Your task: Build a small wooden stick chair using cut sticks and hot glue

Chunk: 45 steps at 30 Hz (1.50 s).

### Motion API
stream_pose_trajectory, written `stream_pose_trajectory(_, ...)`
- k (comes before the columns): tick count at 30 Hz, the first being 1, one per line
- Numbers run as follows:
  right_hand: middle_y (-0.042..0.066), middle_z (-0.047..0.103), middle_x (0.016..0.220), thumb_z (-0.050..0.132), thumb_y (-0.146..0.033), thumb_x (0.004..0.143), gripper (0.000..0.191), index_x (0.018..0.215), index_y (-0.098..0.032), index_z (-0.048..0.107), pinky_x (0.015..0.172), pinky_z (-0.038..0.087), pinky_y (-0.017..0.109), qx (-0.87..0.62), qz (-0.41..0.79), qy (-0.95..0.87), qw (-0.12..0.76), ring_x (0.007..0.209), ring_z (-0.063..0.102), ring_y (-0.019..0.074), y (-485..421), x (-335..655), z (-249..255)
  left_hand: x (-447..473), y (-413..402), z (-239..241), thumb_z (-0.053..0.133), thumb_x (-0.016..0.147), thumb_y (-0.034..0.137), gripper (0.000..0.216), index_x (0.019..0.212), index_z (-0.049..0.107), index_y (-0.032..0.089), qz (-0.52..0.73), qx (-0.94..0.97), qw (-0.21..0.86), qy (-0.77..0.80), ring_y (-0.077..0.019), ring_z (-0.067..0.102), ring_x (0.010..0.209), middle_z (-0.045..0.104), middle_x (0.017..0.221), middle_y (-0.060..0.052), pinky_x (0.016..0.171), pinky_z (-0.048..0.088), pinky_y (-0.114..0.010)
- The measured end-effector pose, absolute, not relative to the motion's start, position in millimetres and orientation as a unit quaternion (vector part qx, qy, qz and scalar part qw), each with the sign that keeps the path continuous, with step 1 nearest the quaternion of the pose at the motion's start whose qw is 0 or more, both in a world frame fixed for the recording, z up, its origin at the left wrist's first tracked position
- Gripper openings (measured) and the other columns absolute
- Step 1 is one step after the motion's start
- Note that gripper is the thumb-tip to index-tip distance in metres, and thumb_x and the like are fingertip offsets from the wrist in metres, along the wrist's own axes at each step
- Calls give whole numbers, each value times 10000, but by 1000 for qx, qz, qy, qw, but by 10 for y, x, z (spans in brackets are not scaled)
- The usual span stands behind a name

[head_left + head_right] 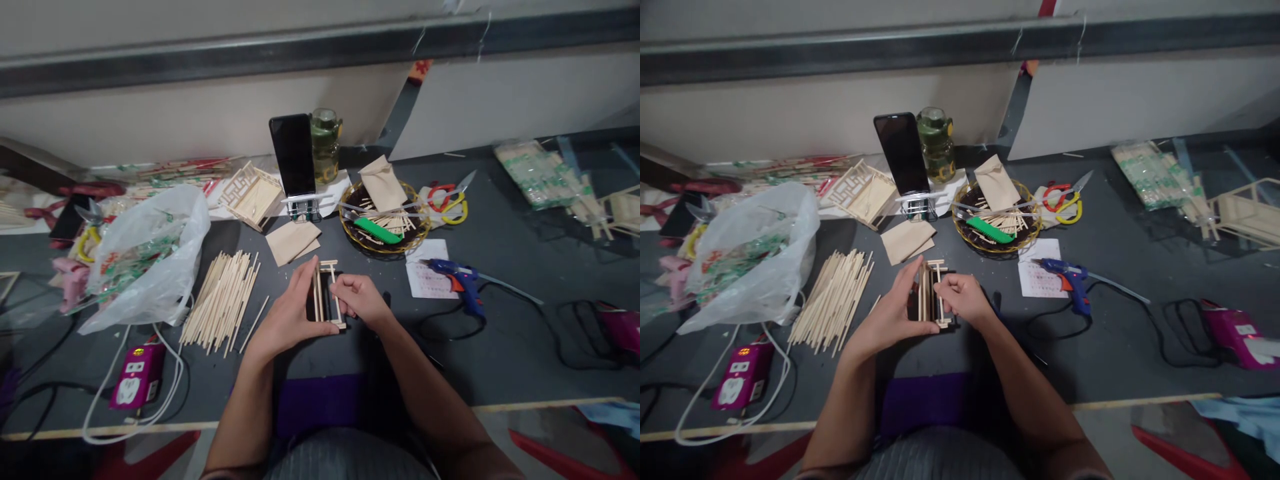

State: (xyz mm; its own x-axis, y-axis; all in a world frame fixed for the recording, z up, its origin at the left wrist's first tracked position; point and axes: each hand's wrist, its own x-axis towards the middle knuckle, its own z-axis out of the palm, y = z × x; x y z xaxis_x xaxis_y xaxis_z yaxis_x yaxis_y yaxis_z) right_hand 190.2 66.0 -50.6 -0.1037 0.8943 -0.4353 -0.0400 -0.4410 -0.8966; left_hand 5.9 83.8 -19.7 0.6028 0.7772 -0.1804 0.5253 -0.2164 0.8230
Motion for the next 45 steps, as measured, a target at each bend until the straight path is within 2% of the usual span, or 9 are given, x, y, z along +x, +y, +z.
stream_pose_trajectory(45, -57, 502, 364, 633, -438, 722, 320, 538, -195, 534, 316, 249, 162, -569, 640, -354, 375, 285, 351, 46, 643, 1880, -501, 55, 838, -226, 809, 690, 487, 1192, 1557, -1, 374, 135, 776, 449, 423, -333, 413, 1355, 214, 1591, -101, 1059, 442, -462)
